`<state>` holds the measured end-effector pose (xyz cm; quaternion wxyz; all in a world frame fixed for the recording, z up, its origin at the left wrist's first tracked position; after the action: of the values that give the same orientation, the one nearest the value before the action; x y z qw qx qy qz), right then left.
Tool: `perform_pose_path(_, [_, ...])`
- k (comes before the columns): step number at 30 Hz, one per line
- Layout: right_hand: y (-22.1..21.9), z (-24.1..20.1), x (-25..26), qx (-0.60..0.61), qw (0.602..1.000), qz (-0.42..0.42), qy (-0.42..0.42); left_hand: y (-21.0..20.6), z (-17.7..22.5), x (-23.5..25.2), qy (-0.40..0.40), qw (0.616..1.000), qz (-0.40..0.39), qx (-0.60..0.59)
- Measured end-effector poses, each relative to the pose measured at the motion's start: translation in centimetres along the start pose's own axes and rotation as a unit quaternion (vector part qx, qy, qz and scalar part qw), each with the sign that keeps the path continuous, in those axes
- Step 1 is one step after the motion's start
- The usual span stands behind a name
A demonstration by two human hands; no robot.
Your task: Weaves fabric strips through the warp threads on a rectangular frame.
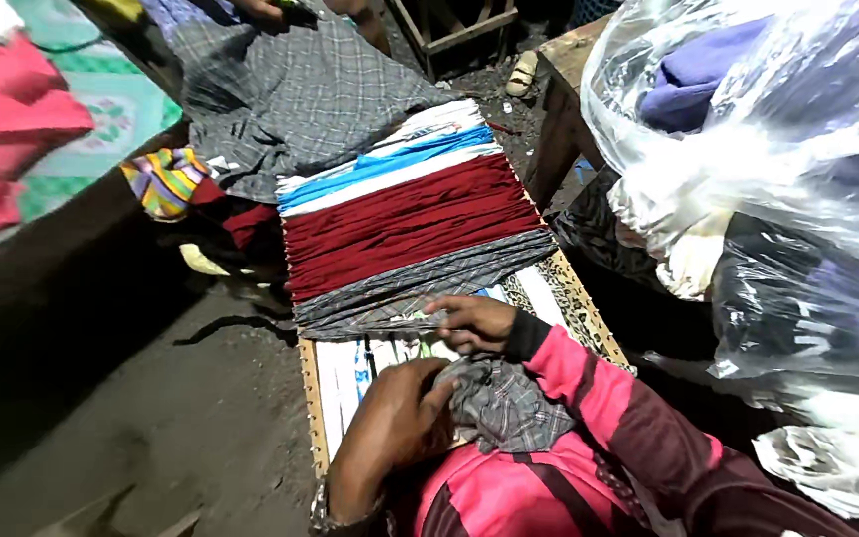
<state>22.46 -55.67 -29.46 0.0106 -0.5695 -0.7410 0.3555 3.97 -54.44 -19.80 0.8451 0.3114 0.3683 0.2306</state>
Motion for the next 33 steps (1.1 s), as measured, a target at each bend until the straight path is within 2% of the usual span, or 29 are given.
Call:
perform_pose_path(4, [1.8,1.0,-4.3,-0.157,0.985,0.074,-0.009,3.5,-0.5,3.8,0.021,0.986,0.159,0.036])
perform_pose_path(6, [1.8,1.2,-5.5,-0.181,0.981,0.073,-0.007,3.5,-1.2,7.3,-0.004,0.983,0.179,0.052])
perform_pose_path(8, [1.1,1.2,-6.1,-0.194,0.978,0.070,-0.003,2.2,-1.6,10.7,-0.032,0.983,0.160,0.081])
perform_pose_path(11, [0.3,1.4,-6.2,-0.261,0.963,0.065,0.002,-0.7,-1.9,14.3,-0.026,0.976,0.139,0.164])
perform_pose_path(14, [-0.2,1.2,-6.3,-0.314,0.948,0.056,-0.002,-1.6,-2.2,15.2,-0.050,0.960,0.200,0.189])
perform_pose_path(18, [0.2,1.6,-6.2,-0.318,0.946,0.060,-0.008,-0.7,-1.8,14.7,-0.096,0.939,0.285,0.167])
perform_pose_path(25, [0.9,2.0,-6.3,-0.301,0.951,0.067,0.009,-3.8,-2.9,14.5,-0.099,0.955,0.227,0.166])
perform_pose_path(30, [0.4,1.5,-6.5,-0.355,0.932,0.064,-0.025,-3.2,-1.7,14.6,-0.079,0.949,0.262,0.159])
perform_pose_path(33, [-0.2,0.9,-6.6,-0.367,0.928,0.052,-0.022,-3.2,-1.4,15.0,-0.067,0.957,0.220,0.177])
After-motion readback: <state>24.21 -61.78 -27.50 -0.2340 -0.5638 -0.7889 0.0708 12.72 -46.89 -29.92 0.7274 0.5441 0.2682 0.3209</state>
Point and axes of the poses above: each hand's wrist, its own x-axis towards the middle knuckle, its own y-axis out of the back of the hand, z = x × y, the point moved 2 cm from there along x, towards the middle knuckle, and after that the axes turned 4 degrees about y, right-handed, at the moved point
